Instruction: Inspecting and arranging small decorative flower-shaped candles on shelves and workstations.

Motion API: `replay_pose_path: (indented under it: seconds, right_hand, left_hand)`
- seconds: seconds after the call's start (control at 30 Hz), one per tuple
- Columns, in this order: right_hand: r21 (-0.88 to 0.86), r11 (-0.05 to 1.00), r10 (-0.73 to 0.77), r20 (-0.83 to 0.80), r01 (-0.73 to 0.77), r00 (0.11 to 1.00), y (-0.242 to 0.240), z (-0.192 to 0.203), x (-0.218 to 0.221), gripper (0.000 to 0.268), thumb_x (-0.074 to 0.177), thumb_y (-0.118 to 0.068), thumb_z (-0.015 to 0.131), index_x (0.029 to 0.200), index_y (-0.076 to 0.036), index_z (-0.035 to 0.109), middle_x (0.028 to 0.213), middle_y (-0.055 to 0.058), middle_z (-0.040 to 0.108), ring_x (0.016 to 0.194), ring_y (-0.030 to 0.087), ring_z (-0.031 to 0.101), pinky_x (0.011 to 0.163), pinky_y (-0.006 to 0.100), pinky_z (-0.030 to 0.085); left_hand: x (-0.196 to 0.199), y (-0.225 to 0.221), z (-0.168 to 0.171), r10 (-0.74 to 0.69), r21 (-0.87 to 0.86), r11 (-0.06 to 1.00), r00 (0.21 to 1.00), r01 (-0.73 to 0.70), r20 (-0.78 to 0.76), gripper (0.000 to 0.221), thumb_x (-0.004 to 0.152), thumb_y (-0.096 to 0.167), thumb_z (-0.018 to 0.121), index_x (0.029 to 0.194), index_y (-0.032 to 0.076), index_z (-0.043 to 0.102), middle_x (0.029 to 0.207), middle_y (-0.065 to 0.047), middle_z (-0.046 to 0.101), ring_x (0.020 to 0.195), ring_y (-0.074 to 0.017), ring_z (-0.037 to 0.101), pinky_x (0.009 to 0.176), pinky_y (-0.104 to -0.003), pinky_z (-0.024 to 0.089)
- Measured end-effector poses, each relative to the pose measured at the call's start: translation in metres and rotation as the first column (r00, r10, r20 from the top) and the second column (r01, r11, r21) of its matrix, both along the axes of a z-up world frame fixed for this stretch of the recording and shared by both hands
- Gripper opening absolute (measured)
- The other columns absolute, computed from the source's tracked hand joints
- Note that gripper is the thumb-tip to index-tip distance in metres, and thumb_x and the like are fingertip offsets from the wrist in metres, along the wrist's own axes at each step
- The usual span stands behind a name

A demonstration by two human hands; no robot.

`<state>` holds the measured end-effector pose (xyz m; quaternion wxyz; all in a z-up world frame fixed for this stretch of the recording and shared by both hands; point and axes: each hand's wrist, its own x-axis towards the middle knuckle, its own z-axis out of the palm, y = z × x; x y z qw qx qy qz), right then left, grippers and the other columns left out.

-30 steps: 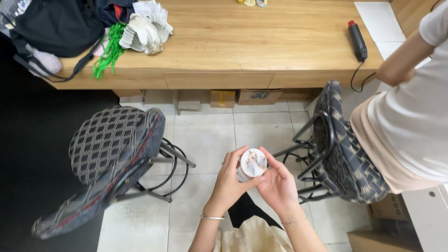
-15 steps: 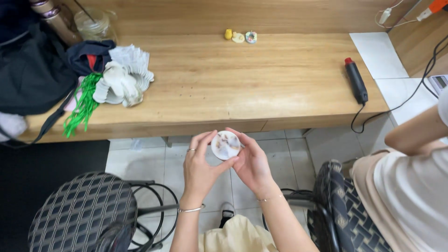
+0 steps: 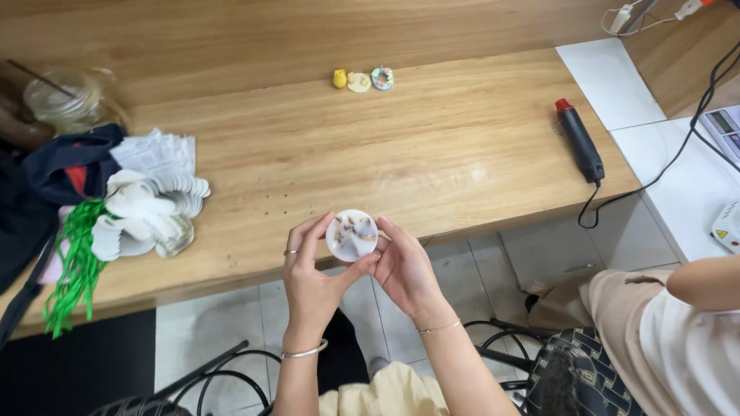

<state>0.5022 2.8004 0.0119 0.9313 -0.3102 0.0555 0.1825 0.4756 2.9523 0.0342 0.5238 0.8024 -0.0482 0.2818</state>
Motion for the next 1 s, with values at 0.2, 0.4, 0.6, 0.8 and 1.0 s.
replay_pose_path:
  seconds: [0.2,0.4,0.6,0.8,1.0]
  right_hand:
    - [-0.152,0.981,-0.124,0.009,0.124,0.992,0.021,0.013,0.049,0.030,0.103,-0.022,0.054,0.118,0.003,0.062,0.110,0.017,0.073,0.093,0.024,0.073,0.083,0.036,0.063]
    - [-0.066,0.963,-0.265,-0.066,0.261,0.962,0.015,-0.044,0.075,0.035,0.104,-0.014,0.059,0.130,0.008,0.060,0.116,0.017,0.072,0.100,0.021,0.071,0.089,0.037,0.059]
    - [-0.132,0.926,-0.369,-0.114,0.354,0.922,0.023,-0.047,0.098,0.036,0.098,-0.014,0.058,0.128,0.004,0.054,0.116,0.020,0.070,0.103,0.031,0.073,0.093,0.041,0.060]
    - [-0.141,0.898,-0.439,-0.222,0.417,0.870,-0.001,-0.089,0.127,0.034,0.098,-0.015,0.060,0.128,0.002,0.055,0.114,0.020,0.070,0.103,0.031,0.071,0.093,0.043,0.059]
    - [-0.024,0.882,-0.427,-0.463,0.471,0.776,-0.068,-0.166,0.188,0.033,0.097,-0.018,0.061,0.127,-0.007,0.056,0.114,0.016,0.069,0.112,0.027,0.067,0.101,0.043,0.057]
  left_hand:
    - [0.081,0.022,-0.009,-0.096,0.104,0.990,0.995,0.097,-0.019,0.075,0.065,0.029,0.096,0.129,0.007,0.066,0.124,-0.008,0.066,0.112,-0.0251,0.068,0.093,-0.037,0.057]
    - [0.137,0.028,-0.033,-0.281,0.088,0.951,0.947,0.297,-0.160,0.079,0.065,0.036,0.095,0.132,0.008,0.063,0.118,-0.009,0.069,0.108,-0.0256,0.069,0.090,-0.039,0.055]
    - [0.172,0.024,-0.056,-0.370,0.124,0.911,0.911,0.394,-0.180,0.083,0.071,0.038,0.093,0.139,0.008,0.059,0.122,-0.011,0.071,0.113,-0.0274,0.068,0.100,-0.044,0.046]
    - [0.199,0.019,-0.058,-0.512,-0.049,0.846,0.784,0.531,-0.350,0.093,0.068,0.034,0.090,0.144,0.002,0.046,0.122,-0.012,0.069,0.106,-0.0252,0.069,0.090,-0.042,0.050]
    - [0.203,0.031,-0.118,-0.472,-0.094,0.836,0.622,0.540,-0.625,0.043,0.084,0.019,0.078,0.125,0.009,0.066,0.118,-0.007,0.073,0.100,-0.0194,0.075,0.085,-0.034,0.059]
